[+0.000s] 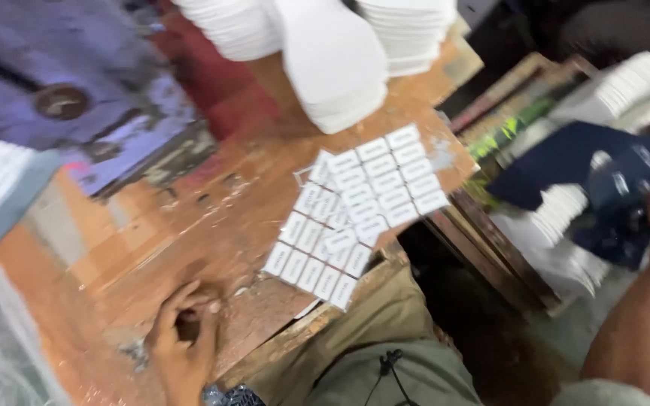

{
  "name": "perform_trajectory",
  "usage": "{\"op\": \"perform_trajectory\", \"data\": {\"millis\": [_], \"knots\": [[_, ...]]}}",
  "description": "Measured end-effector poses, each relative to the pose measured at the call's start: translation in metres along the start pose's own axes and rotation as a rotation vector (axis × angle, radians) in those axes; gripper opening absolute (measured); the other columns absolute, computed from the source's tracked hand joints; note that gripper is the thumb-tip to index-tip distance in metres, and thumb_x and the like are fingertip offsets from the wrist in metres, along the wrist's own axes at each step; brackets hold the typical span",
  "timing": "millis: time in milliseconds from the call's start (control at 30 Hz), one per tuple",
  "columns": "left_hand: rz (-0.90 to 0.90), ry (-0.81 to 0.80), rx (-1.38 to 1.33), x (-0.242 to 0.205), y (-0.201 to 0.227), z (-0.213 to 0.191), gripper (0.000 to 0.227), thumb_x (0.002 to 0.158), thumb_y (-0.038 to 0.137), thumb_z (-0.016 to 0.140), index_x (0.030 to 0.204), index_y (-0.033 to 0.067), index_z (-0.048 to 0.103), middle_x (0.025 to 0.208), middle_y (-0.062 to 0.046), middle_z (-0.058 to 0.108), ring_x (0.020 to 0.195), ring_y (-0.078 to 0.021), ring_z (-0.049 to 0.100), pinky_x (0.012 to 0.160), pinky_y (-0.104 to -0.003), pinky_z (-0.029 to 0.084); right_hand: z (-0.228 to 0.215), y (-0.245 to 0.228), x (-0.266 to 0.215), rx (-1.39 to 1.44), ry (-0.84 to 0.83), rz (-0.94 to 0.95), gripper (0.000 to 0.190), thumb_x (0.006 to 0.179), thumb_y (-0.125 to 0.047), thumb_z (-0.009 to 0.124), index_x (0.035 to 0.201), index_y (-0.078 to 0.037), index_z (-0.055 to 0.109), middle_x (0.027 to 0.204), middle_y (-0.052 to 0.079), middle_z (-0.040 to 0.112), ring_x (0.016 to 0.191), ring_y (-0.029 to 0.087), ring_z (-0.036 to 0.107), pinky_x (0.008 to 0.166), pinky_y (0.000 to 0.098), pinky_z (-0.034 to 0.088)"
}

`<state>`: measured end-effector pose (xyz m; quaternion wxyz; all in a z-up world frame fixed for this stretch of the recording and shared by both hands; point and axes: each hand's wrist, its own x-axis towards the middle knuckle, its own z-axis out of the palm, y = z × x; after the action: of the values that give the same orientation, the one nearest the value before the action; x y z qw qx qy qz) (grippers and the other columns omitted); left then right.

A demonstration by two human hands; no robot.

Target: The person places white plastic objects onto a wooden table and applies a sheet of labels using a manual press machine. They then remove the objects and peel off the label backing to reveal the applied text.

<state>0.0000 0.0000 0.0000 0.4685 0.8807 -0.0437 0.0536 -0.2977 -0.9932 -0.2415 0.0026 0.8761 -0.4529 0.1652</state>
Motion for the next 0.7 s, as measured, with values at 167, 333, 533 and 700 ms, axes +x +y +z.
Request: {"op": "perform_trajectory", "data": {"millis": [167, 333, 533, 700], "knots": [[0.017, 0.004, 0.002, 0.006, 0.013, 0.001, 0.043, 0.086, 0.014, 0.08, 0.127, 0.0072, 0.069, 0.099, -0.005, 0.078, 0.082, -0.0116, 0.07, 0.071, -0.023, 0.053, -0.247, -0.471, -0.078, 0.494, 0.02, -0.51, 0.03, 0.106, -0.009, 0.069, 0.133, 0.004, 0.066, 0.119, 0.02, 0.071, 0.105, 0.031, 0.07, 0.092, 0.0417, 0.058], [-0.109, -0.061, 0.107, 0.002, 0.041, 0.013, 0.056, 0.081, 0.026, 0.084, 0.134, 0.015, 0.067, 0.11, -0.006, 0.075, 0.072, -0.0164, 0.066, 0.062, -0.031, 0.052, -0.356, -0.681, -0.126, 0.598, 0.086, -1.128, 0.046, 0.087, -0.008, 0.085, 0.126, 0.008, 0.066, 0.128, 0.026, 0.067, 0.12, 0.04, 0.066, 0.103, 0.0476, 0.054], [0.348, -0.136, 0.273, -0.005, 0.077, 0.051, 0.079, 0.072, 0.051, 0.088, 0.137, 0.0142, 0.062, 0.151, -0.012, 0.047, 0.137, -0.0366, 0.04, 0.112, -0.058, 0.031, -0.331, -0.723, -0.105, 0.569, -0.134, -1.39, 0.034, 0.097, -0.018, 0.087, 0.124, -0.004, 0.075, 0.137, 0.015, 0.071, 0.12, 0.033, 0.069, 0.1, 0.0436, 0.055], [0.498, -0.248, 0.213, -0.009, 0.085, 0.08, 0.07, 0.078, 0.054, 0.084, 0.135, 0.0166, 0.066, 0.151, -0.009, 0.048, 0.143, -0.0324, 0.033, 0.12, -0.058, 0.028, -0.324, -0.717, -0.082, 0.434, -0.06, -1.501, 0.024, 0.097, -0.01, 0.08, 0.119, -0.003, 0.074, 0.119, 0.017, 0.074, 0.09, 0.029, 0.074, 0.078, 0.0371, 0.061]]}}
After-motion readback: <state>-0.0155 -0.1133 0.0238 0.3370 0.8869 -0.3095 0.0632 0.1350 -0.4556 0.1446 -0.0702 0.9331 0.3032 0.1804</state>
